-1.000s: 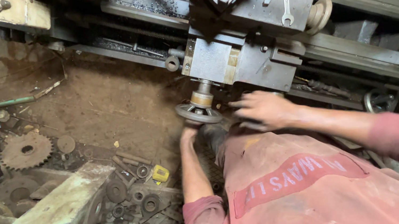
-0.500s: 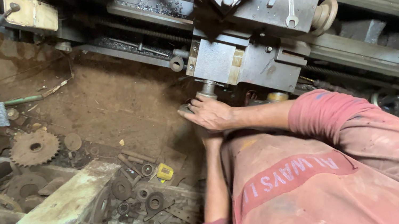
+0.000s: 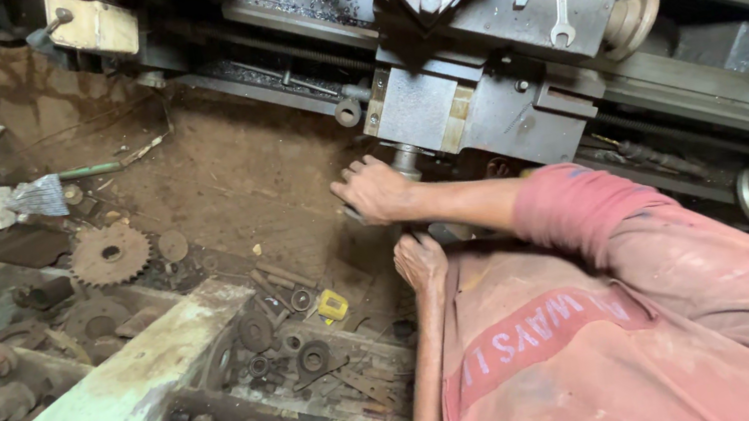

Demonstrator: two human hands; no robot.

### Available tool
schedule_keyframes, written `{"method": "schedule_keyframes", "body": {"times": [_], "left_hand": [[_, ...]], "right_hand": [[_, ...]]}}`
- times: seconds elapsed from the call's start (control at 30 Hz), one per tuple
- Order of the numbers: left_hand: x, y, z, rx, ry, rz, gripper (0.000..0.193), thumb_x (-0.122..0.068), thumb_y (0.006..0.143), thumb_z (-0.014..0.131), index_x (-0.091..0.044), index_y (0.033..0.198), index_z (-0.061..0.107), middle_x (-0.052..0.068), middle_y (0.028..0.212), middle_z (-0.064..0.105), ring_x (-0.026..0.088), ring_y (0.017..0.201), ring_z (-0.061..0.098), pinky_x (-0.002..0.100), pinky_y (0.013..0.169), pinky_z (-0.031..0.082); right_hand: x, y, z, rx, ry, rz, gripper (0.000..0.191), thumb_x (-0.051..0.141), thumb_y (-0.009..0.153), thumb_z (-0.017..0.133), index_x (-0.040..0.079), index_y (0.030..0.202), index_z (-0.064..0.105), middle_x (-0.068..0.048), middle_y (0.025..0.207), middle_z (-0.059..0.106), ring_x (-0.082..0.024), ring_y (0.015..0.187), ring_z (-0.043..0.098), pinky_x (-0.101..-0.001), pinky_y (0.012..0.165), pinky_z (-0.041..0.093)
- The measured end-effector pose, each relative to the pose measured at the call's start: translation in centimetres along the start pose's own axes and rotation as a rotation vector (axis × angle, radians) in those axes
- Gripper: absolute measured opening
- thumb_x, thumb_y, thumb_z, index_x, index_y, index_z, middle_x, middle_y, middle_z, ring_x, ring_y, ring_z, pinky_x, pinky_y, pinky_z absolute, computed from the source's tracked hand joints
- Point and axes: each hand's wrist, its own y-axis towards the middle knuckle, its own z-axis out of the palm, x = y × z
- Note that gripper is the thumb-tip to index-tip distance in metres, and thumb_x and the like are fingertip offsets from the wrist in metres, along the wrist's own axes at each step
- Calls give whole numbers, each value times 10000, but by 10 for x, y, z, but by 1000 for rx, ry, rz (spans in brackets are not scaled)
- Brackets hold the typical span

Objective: The person operates a metalworking machine, likely a lathe, by turning handwheels and levers to adjust the tool carriage and tailstock. They also use a hammer to tap a component on the machine. The task involves precise manual adjustments of the machine's controls.

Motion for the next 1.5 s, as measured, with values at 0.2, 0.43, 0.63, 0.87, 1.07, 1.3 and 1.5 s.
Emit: {"method": "schedule_keyframes", "body": {"times": [0.2, 0.43, 0.63, 0.87, 1.07, 1.3, 1.5], "left_hand": [[10, 29, -17, -46, -139, 76, 684, -463, 1070, 383, 95, 842, 705, 335, 839, 674, 524, 816, 636, 621, 751, 476], [6, 66, -60, 511, -572, -350, 917, -751, 1022, 198, -15, 699, 640, 40, 512, 569, 152, 410, 500, 316, 397, 381], [15, 99, -75, 702, -684, -437, 899, -785, 968, 181, -61, 750, 667, 51, 507, 578, 151, 373, 527, 292, 354, 417], [28, 128, -78, 894, -750, -494, 907, -837, 939, 165, -75, 780, 630, 45, 482, 542, 155, 345, 497, 286, 327, 381], [37, 127, -76, 695, -795, -402, 719, -719, 972, 339, -73, 1097, 627, 128, 756, 645, 197, 502, 601, 319, 408, 478], [45, 100, -99, 332, -550, 387, 751, -96, 816, 638, -47, 1525, 397, 291, 1368, 559, 470, 1213, 579, 522, 965, 487], [28, 125, -85, 238, -242, 291, 485, -28, 834, 563, -117, 1308, 606, 264, 1146, 696, 478, 1128, 629, 534, 932, 517]], "right_hand": [[-17, -71, -56, -258, 262, -151, 398, 236, 869, 669, 57, 1224, 647, -162, 1324, 650, -328, 1174, 607, -465, 961, 469], [-36, -122, -66, 35, 169, -224, 843, 238, 728, 773, 83, 1475, 414, -195, 1594, 344, -352, 1463, 338, -551, 1141, 306], [-39, -116, -39, 55, 45, -308, 1006, 310, 772, 803, 124, 1586, 242, -185, 1642, 270, -350, 1530, 242, -574, 1210, 207], [-27, -95, -25, 48, -50, -281, 1098, 298, 735, 832, 133, 1618, 201, -166, 1628, 326, -340, 1523, 284, -542, 1232, 212], [-7, -81, -38, 131, -70, -204, 1189, 318, 650, 879, 76, 1596, 201, -204, 1589, 372, -352, 1494, 334, -527, 1240, 198], [8, -57, -44, 163, -104, -114, 1185, 395, 630, 895, 33, 1558, 252, -236, 1461, 521, -360, 1385, 469, -530, 1199, 254], [8, -27, -30, 280, -85, -68, 1018, 315, 673, 846, 27, 1526, 372, -187, 1304, 664, -337, 1165, 646, -560, 1168, 357]]}}
